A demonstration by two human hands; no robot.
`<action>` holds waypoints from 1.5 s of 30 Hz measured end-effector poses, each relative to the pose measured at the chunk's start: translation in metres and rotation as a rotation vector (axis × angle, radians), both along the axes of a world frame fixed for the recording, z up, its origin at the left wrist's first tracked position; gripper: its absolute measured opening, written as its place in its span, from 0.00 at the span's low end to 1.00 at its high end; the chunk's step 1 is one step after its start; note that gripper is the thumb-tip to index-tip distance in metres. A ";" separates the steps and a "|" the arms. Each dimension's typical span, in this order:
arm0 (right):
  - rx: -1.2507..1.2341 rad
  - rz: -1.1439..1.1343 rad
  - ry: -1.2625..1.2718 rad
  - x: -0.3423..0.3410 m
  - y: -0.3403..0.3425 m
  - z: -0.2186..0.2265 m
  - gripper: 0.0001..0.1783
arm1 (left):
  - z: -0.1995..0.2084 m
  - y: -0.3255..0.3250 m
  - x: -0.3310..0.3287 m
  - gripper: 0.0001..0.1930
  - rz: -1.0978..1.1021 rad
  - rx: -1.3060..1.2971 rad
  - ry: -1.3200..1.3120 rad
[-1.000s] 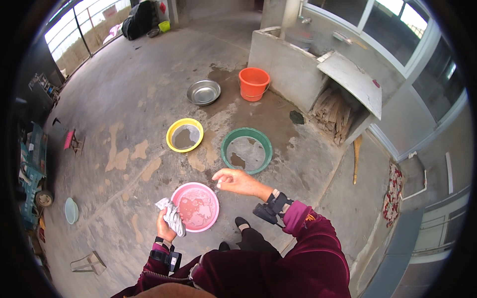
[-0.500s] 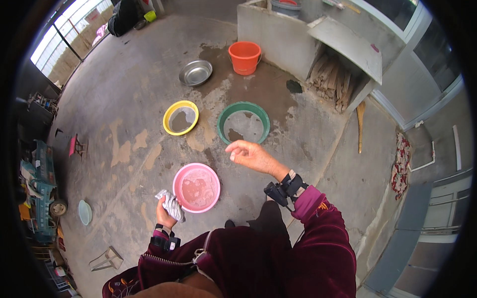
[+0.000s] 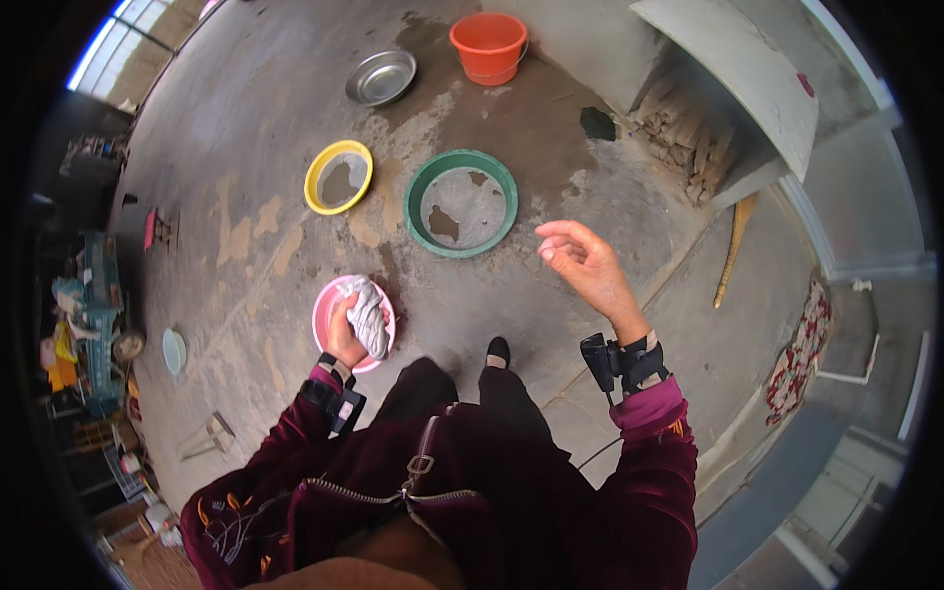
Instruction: The person repeatedly wipes a concrete ledge and surrounding area with a cloth, periodically refilling water from a bucket using a ladle. They also wring out the cloth in a metal basin and continue wiping the same surfaces throughout the clip.
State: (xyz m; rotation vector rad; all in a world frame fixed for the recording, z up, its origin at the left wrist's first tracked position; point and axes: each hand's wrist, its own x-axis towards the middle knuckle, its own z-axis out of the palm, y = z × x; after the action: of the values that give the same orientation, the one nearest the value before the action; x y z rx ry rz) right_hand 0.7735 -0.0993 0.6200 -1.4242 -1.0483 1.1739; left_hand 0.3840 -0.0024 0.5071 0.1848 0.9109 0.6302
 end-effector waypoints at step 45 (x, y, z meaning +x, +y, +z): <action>0.276 0.468 -0.251 0.480 0.364 0.120 0.17 | -0.019 0.156 0.434 0.17 0.387 -0.087 0.045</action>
State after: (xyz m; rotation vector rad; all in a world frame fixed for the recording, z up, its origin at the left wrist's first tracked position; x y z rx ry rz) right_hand 1.2537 0.2647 0.7401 -1.1575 -1.7175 1.1306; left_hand 0.8184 0.1533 0.4884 -0.0590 1.0250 0.9447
